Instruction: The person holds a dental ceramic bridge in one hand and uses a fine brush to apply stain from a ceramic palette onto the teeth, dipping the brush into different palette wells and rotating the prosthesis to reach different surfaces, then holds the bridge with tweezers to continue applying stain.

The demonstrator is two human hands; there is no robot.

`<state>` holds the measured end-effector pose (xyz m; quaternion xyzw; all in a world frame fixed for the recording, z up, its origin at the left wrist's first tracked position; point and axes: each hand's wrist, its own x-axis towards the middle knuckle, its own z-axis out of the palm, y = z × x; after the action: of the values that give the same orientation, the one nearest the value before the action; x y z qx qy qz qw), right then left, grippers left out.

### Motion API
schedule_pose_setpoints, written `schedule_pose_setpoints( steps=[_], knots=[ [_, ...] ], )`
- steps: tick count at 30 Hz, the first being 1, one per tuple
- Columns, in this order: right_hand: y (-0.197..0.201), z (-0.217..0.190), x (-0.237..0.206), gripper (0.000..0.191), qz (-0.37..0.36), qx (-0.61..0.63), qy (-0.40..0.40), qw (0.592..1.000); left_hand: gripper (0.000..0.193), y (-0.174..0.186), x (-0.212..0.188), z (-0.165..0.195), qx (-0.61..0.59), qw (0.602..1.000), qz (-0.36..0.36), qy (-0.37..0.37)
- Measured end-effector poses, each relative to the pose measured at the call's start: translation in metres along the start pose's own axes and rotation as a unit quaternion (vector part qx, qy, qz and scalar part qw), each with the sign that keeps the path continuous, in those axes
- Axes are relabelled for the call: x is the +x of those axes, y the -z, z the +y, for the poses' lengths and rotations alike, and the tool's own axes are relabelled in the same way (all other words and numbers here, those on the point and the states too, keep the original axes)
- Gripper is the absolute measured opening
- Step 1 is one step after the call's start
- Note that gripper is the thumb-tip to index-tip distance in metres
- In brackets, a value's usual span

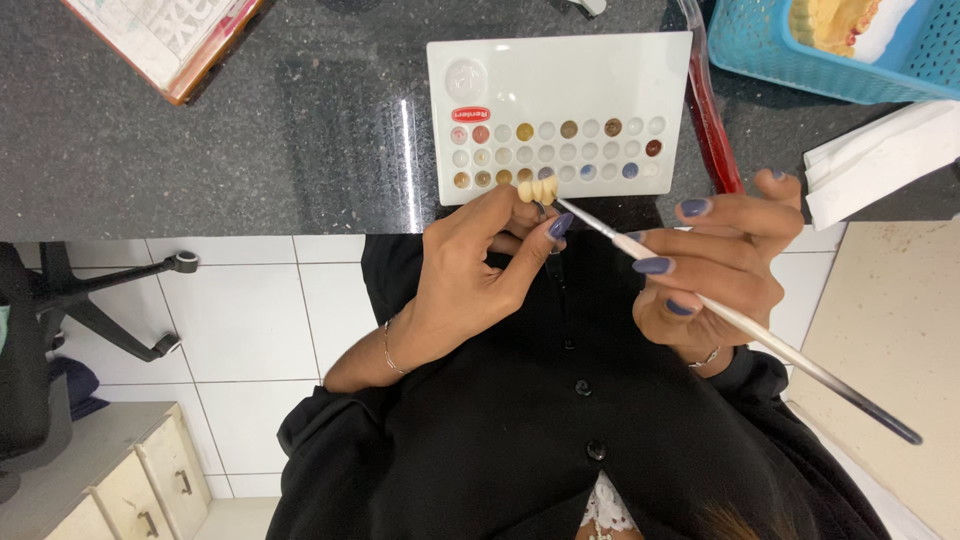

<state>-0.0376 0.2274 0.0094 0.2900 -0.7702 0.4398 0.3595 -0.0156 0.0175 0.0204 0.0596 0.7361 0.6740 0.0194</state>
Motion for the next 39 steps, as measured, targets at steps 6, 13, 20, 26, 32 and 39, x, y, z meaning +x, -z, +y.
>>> schedule_pose_setpoints(
  steps=[6,13,20,26,32,39],
  knots=[
    [-0.0059,0.0023,0.0001,0.031,0.049,0.012,0.008,0.999,0.011,0.0003,-0.0002,-0.0007,0.0,1.0,-0.002,0.0],
    [-0.0066,-0.0001,0.0011,0.031,0.049,0.01,-0.011,0.999,0.011,0.0003,-0.0003,0.0009,0.003,1.0,0.0,0.004],
    [-0.0036,-0.0028,-0.0003,0.03,0.034,0.006,-0.033,0.999,0.009,0.0004,0.0,0.0,0.002,1.0,0.0,0.003],
    [-0.0035,0.0021,-0.003,0.029,0.0,0.016,-0.023,1.0,0.01,-0.0002,-0.0001,0.0001,0.006,1.0,0.002,0.002],
    [-0.0046,0.0024,-0.0028,0.03,0.034,0.022,-0.009,0.999,0.01,-0.0001,-0.0002,0.0002,0.004,1.0,-0.002,0.006],
    [-0.0028,0.0019,0.0013,0.032,0.048,0.025,0.021,0.998,0.009,0.0,0.0003,0.0008,0.007,1.0,0.002,-0.002]
  ],
)
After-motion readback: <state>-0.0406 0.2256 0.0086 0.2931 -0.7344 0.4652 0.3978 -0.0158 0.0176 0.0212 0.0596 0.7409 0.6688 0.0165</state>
